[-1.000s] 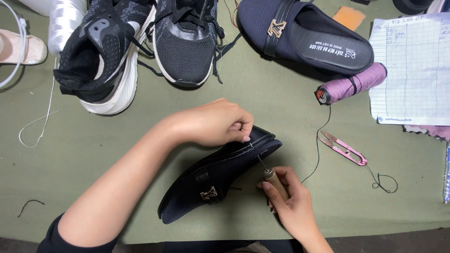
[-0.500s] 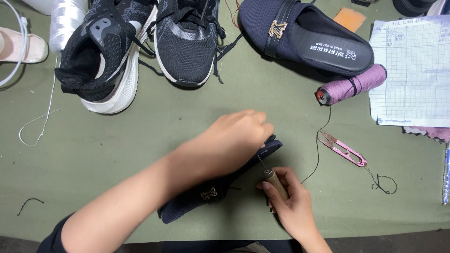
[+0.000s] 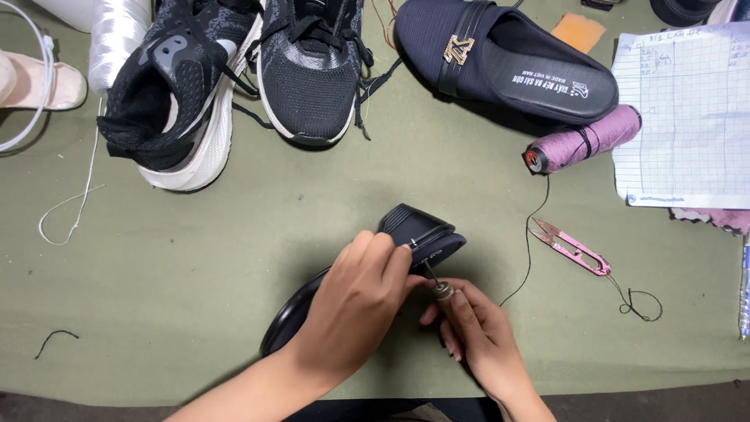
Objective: Hand-stitching the sole of a black shoe using a stitching awl and thread on a repair bench.
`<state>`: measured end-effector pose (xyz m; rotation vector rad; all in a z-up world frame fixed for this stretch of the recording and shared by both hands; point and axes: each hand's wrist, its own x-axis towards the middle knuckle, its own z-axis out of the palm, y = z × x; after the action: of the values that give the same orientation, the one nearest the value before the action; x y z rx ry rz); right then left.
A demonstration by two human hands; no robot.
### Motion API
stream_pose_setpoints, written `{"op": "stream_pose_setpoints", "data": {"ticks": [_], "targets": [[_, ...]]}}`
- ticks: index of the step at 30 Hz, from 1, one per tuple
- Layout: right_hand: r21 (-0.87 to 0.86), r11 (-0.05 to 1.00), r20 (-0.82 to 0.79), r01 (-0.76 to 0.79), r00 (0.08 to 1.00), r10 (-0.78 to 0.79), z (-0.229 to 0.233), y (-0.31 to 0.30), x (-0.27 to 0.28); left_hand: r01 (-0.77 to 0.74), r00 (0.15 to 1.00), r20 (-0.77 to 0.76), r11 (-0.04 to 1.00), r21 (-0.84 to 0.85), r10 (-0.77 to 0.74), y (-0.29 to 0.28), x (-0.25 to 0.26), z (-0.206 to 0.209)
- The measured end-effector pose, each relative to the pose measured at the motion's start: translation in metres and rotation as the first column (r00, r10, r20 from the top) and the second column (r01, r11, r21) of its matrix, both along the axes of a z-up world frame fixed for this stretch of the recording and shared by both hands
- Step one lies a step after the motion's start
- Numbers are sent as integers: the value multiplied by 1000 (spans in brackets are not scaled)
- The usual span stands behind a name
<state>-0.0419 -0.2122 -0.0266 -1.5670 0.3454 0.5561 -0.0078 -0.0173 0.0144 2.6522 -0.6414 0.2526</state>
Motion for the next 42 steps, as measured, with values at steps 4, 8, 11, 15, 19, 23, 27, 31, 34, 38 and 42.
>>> {"op": "stream_pose_setpoints", "data": {"ticks": [4,8,11,15,19,23,27,31,34,38,42], "targets": [[346,938,42,11,999,-27,-5,3,-1,-1,998,58,1000,15,1,4,0,-2],[494,869,-7,-2,1000,7,-12,1,-1,33,992,122,999,-30,-29,8,2,1],[429,901,-129,63,992,-8,-13,-1,-1,-34,979,202,999,33,27,4,-2,-4],[261,958,-59,118,993,-106,-19,12,-10,-137,961,250,989,62,117,-4,-8,-6],[-174,985,282,14,959,36,-15,17,-14,-219,932,314,972,88,181,-10,-10,-12],[-387,922,281,11,954,106,-8,24,-15,-250,906,365,967,54,214,-10,-8,-15],[334,935,-15,119,992,-121,-12,28,-17,-281,890,382,959,32,248,-12,-9,-22],[482,853,-277,202,958,-70,-6,27,-19,-264,892,368,963,-49,263,-12,-10,-27],[16,999,26,40,999,-40,-10,29,-27,-257,885,382,964,-74,265,-11,-10,-32],[-701,698,477,144,823,310,-20,33,-38,-257,903,319,957,-132,287,-10,-11,-35],[-357,934,93,16,995,18,10,30,-27,-253,913,290,956,-150,287,-11,-13,-35]]}}
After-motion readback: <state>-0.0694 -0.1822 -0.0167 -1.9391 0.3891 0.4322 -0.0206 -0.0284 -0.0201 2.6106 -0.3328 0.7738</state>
